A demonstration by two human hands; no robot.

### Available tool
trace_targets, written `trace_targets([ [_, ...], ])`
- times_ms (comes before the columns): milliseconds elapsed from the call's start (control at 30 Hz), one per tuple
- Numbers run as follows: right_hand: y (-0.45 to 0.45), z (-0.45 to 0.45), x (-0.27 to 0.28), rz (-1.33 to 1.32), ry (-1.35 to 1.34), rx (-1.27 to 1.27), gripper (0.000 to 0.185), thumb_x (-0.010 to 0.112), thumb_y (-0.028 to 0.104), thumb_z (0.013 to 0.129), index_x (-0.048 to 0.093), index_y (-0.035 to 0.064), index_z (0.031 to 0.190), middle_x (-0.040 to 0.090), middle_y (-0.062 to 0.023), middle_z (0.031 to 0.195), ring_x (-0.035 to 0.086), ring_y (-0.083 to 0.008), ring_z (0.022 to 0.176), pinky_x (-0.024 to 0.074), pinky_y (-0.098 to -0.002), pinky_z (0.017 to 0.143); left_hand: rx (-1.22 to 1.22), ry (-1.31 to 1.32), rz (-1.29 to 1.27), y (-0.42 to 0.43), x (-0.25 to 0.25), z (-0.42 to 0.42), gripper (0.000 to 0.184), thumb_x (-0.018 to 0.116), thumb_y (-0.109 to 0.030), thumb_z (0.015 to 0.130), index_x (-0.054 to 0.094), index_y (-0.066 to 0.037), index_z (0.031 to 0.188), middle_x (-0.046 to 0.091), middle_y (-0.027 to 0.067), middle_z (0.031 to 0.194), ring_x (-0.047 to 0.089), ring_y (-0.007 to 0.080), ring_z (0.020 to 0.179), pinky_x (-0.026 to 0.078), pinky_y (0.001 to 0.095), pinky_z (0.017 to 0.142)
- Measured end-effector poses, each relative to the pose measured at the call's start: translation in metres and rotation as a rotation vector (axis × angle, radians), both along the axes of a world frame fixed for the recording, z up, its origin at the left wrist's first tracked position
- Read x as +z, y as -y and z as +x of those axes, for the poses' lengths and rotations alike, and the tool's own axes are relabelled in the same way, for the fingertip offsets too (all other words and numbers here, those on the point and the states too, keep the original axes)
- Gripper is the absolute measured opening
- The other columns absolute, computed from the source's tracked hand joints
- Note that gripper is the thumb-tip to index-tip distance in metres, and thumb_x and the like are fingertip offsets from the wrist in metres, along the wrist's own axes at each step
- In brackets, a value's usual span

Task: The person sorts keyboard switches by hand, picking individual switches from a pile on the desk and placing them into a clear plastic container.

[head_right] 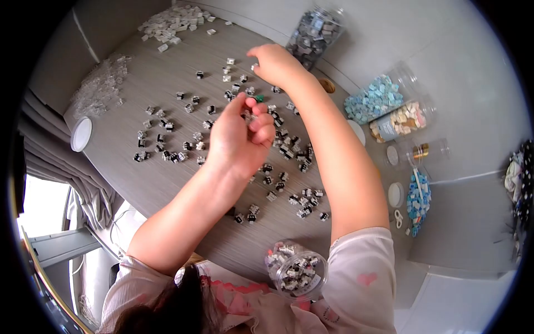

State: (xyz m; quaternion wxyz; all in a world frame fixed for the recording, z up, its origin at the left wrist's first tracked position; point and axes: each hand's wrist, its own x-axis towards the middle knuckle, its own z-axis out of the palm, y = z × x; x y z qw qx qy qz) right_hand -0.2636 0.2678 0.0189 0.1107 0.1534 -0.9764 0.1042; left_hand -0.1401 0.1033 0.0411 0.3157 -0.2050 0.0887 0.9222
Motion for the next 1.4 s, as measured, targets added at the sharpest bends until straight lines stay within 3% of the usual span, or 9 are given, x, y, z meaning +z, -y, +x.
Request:
trace_targets([
  [200,0.016,-0.020,0.010,-0.212,0.167,-0.003,0.033,0.068,0.008,0.081,0.071,0.0075,0.114,0.071,-0.0109,0.095,0.068,-0.0216,0.083,0.0534,-0.0321,0.078,-0.052,0.019,-0.016,-0.001,0.006,0.008,0.024,0.041,-0.025,0.106,0.044,-0.011,0.086,0.043,0.0005,0.068,0.031,0.0101,0.053,0.024,0.0254,0.045],
  [433,0.045,-0.028,0.012,0.192,0.225,0.262,0.035,0.067,0.008,0.079,0.072,0.0144,0.112,0.068,-0.0108,0.097,0.066,-0.0310,0.093,0.0527,-0.0395,0.081,-0.053,0.008,0.018,-0.003,0.000,0.012,0.025,0.041,-0.025,0.105,0.045,-0.010,0.086,0.043,0.0016,0.069,0.033,0.0109,0.054,0.024,0.0257,0.045],
  [633,0.038,0.010,0.058,-0.463,0.281,0.158,0.023,0.070,0.010,0.085,0.072,0.0055,0.107,0.072,-0.0055,0.092,0.067,-0.0152,0.083,0.0535,-0.0288,0.077,-0.048,0.069,-0.040,-0.010,-0.004,0.018,0.035,0.031,-0.027,0.106,0.054,-0.002,0.099,0.054,0.0078,0.082,0.051,0.0191,0.071,0.046,0.0328,0.065],
  [800,0.033,0.097,0.115,-0.428,0.757,0.258,0.019,0.071,0.008,0.087,0.072,0.0015,0.105,0.070,-0.0020,0.091,0.064,-0.0091,0.085,0.0518,-0.0249,0.078,0.036,0.083,0.019,-0.005,0.008,0.016,0.039,0.029,-0.032,0.106,0.053,-0.003,0.101,0.056,0.0073,0.086,0.058,0.0205,0.080,0.052,0.0376,0.077],
  [900,0.013,0.108,0.110,-0.597,0.690,0.134,0.022,0.071,0.008,0.087,0.071,0.0009,0.108,0.070,-0.0021,0.091,0.064,-0.0092,0.084,0.0520,-0.0262,0.078,-0.048,0.059,0.014,-0.005,0.007,0.020,0.029,0.036,-0.029,0.104,0.053,-0.005,0.098,0.054,0.0056,0.083,0.054,0.0169,0.072,0.048,0.0330,0.065],
  [967,0.001,0.089,0.096,-0.429,0.452,0.037,0.028,0.070,0.011,0.087,0.068,0.0025,0.114,0.072,-0.0051,0.092,0.066,-0.0111,0.082,0.0531,-0.0283,0.075,-0.169,0.021,-0.042,-0.008,0.001,0.022,0.023,0.038,-0.023,0.103,0.051,-0.005,0.098,0.053,0.0059,0.083,0.050,0.0156,0.067,0.042,0.0277,0.053],
  [1000,-0.008,0.073,0.080,-0.384,0.362,0.024,0.030,0.070,0.012,0.087,0.068,0.0030,0.115,0.072,-0.0062,0.092,0.066,-0.0121,0.081,0.0531,-0.0287,0.075,-0.182,0.069,0.004,-0.008,0.003,0.022,0.017,0.042,-0.019,0.102,0.049,-0.006,0.094,0.048,0.0035,0.076,0.040,0.0123,0.057,0.027,0.0250,0.043],
  [1300,0.034,-0.023,0.003,-0.130,0.076,-0.080,0.037,0.070,0.022,0.085,0.067,0.0060,0.118,0.072,-0.0133,0.091,0.069,-0.0281,0.082,0.0552,-0.0374,0.076,-0.062,0.042,-0.037,-0.004,0.002,0.017,0.020,0.042,-0.020,0.101,0.047,-0.008,0.086,0.046,0.0029,0.072,0.035,0.0124,0.054,0.025,0.0265,0.044],
  [1400,0.038,-0.031,-0.003,-0.110,0.127,-0.065,0.032,0.074,0.021,0.079,0.071,0.0058,0.107,0.072,-0.0114,0.092,0.068,-0.0284,0.083,0.0542,-0.0380,0.077,-0.058,0.106,-0.113,-0.006,0.003,0.019,0.021,0.042,-0.020,0.102,0.050,-0.006,0.089,0.047,0.0034,0.074,0.042,0.0154,0.060,0.035,0.0291,0.052],
])
